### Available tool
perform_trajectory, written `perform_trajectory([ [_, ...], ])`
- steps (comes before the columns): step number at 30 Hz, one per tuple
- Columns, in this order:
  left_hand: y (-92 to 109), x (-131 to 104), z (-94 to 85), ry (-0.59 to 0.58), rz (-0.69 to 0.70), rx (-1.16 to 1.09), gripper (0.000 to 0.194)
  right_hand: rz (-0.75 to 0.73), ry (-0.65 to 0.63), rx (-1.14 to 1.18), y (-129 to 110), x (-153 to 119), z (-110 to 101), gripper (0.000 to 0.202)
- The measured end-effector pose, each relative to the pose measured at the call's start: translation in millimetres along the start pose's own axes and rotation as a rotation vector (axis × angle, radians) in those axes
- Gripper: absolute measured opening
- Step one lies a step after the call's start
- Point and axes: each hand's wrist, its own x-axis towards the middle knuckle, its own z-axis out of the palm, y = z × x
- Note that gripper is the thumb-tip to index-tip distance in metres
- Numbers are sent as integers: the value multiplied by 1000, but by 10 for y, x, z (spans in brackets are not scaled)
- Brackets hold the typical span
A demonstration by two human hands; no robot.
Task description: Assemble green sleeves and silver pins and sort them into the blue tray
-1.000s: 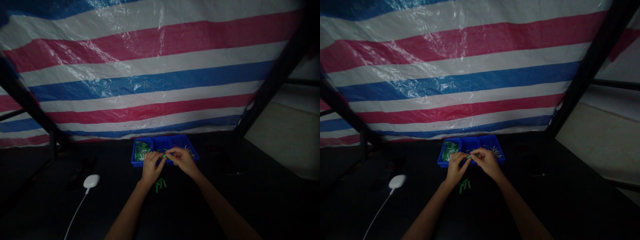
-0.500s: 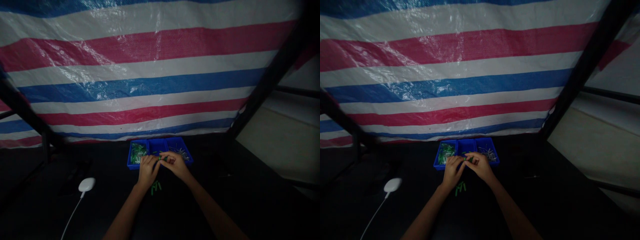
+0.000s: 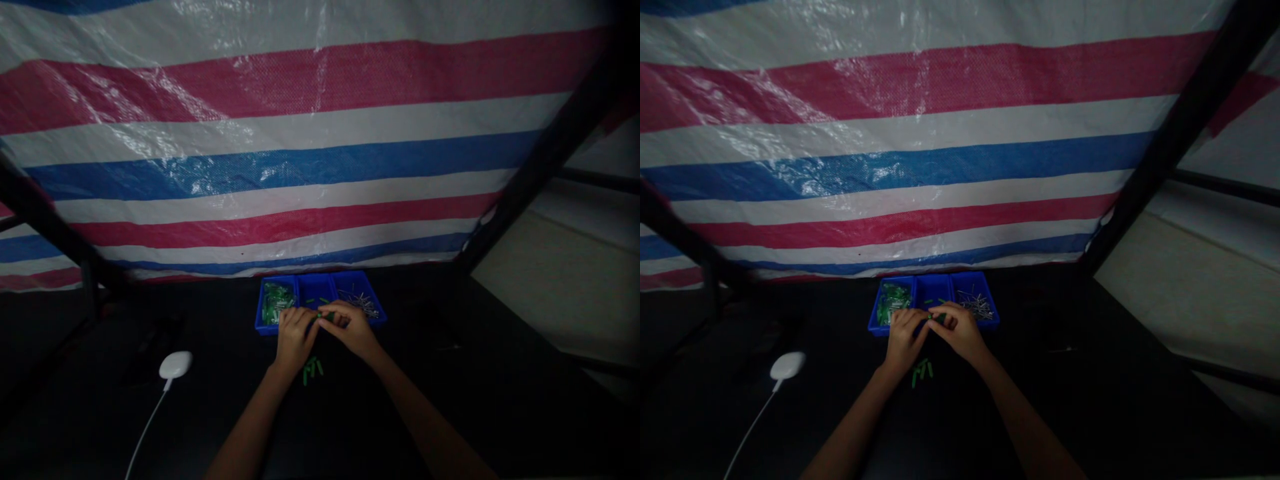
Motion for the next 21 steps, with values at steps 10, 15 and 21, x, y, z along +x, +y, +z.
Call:
perform_trajectory([
  [10, -33, -6, -6, 8, 9, -5, 12, -71, -6, -80, 16, -18, 28, 20],
  [15, -36, 1, -19, 36, 7, -36, 11, -105, -13, -161, -23, -6, -13, 12],
  [21, -9, 34, -41, 68, -36, -142, 12, -165, -26, -272, -47, 48, -145, 10],
])
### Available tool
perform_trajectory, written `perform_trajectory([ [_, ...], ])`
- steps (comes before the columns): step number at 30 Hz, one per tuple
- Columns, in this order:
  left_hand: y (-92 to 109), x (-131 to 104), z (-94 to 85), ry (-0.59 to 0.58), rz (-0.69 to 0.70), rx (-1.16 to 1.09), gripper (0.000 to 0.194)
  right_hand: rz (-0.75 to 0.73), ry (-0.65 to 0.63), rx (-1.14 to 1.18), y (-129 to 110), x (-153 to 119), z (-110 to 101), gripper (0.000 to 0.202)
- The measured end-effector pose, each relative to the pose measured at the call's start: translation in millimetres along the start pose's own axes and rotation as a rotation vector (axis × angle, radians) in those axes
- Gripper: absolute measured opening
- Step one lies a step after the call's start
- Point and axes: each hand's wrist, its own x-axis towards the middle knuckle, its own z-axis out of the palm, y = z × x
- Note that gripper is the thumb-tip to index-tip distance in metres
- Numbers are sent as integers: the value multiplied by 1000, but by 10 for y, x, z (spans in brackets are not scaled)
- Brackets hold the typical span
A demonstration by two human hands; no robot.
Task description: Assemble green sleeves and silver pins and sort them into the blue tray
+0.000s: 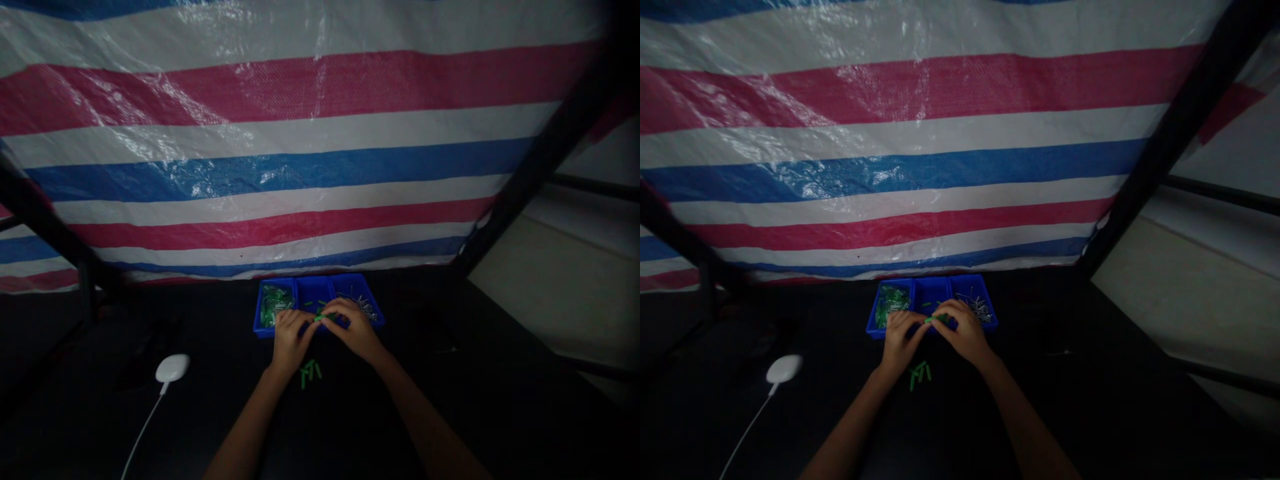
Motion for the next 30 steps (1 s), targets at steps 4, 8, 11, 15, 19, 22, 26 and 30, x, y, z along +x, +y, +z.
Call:
perform_trajectory([
  [4, 22, 18, -14, 8, -29, -26, 13, -28, -45, -118, 1, 1, -16, 12],
  [8, 42, 25, -17, 12, -35, -33, 13, -19, -43, -200, -6, -27, 48, 13],
  [11, 48, 22, -9, 7, -31, -38, 12, -20, -44, -247, -11, -46, 99, 13],
  [15, 40, 14, 4, 0, -18, -44, 11, -22, -45, -274, -31, -53, 123, 12],
  [19, 43, 8, 4, -7, -23, -54, 12, -15, -49, -287, -52, -51, 117, 13],
  [22, 58, 8, -3, -10, -20, -55, 12, -20, -59, -294, -55, -56, 116, 14],
  [26, 66, 7, -5, -10, -17, -64, 14, -31, -65, -300, -38, -64, 119, 16],
  [30, 61, 4, -4, -17, -14, -77, 14, -28, -59, -290, -22, -64, 119, 16],
])
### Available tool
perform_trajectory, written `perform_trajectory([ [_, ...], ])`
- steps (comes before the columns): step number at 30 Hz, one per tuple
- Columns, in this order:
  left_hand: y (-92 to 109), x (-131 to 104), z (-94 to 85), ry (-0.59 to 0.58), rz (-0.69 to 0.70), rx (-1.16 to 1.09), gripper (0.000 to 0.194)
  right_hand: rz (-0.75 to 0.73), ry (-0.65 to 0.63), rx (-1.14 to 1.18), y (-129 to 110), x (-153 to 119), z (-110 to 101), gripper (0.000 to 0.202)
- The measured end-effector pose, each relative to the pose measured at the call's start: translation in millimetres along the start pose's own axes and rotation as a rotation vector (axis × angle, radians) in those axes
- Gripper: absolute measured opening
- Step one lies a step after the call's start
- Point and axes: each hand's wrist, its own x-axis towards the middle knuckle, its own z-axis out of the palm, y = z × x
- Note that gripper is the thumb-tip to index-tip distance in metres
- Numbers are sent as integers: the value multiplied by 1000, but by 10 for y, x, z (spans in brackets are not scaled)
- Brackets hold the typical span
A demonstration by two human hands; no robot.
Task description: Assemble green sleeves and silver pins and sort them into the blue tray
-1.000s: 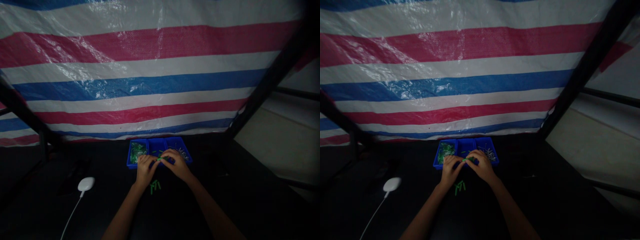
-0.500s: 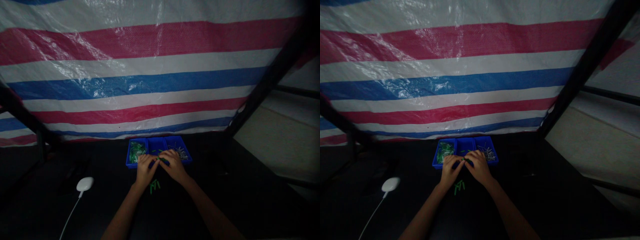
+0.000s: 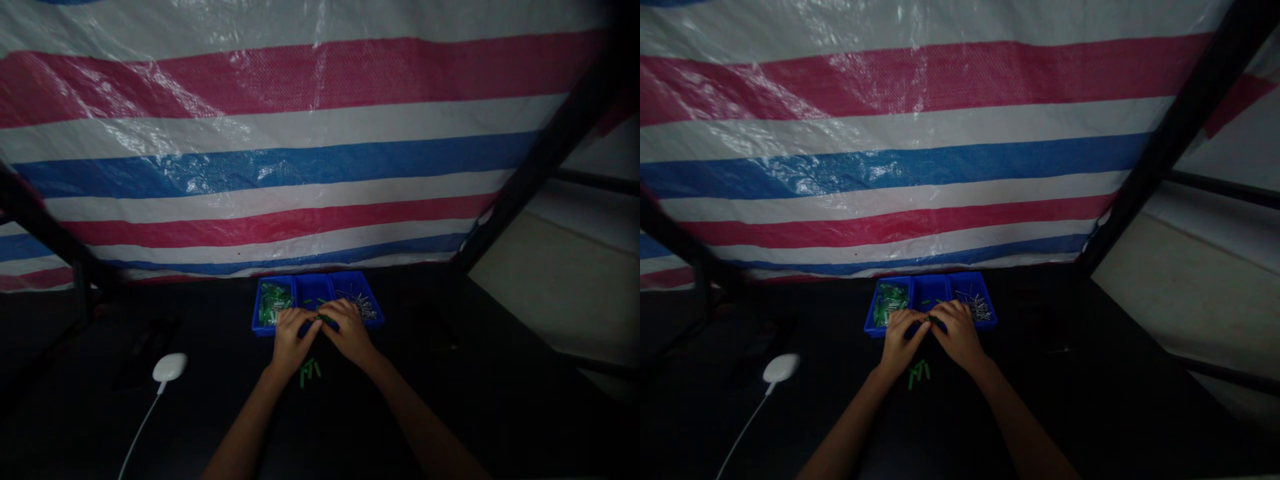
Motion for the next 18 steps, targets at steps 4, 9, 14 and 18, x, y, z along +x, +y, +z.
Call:
perform_trajectory([
  [4, 4, 4, -3, 7, 0, 9, 13, 5, 18, 25, 1, 5, -7, 17],
  [9, 3, 8, 1, 29, -21, 46, 13, 46, 18, 94, 17, 22, -22, 20],
  [14, -8, -2, 8, 5, -8, 108, 14, 86, 54, 249, 58, 48, -40, 21],
  [18, -6, -7, 8, -13, 7, 124, 17, 89, 97, 342, 54, 66, -64, 20],
])
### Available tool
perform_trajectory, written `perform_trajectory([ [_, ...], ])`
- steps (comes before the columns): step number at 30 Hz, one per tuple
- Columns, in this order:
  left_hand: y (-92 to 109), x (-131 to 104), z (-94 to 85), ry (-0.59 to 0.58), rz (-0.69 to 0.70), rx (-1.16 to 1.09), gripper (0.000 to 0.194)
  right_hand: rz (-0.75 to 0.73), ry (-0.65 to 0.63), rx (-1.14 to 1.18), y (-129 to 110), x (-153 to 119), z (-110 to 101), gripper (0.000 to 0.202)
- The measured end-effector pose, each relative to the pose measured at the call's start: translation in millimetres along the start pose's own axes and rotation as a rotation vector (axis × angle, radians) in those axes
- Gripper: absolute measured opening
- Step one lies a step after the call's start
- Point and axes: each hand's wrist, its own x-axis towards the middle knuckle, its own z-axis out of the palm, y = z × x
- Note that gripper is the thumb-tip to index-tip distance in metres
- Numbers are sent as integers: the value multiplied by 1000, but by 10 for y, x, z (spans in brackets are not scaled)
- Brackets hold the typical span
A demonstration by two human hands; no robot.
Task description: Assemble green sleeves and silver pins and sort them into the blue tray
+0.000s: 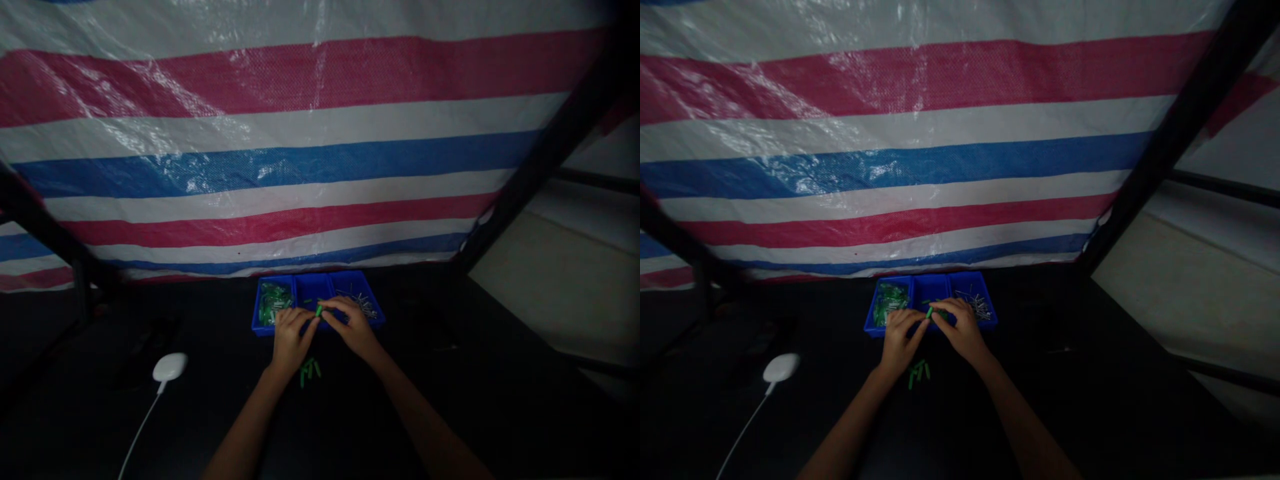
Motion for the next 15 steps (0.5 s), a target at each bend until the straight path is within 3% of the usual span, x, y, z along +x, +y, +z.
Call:
perform_trajectory([
  [15, 7, 1, -9, -48, 9, 25, 17, 32, 37, 134, -48, -14, 24, 13],
])
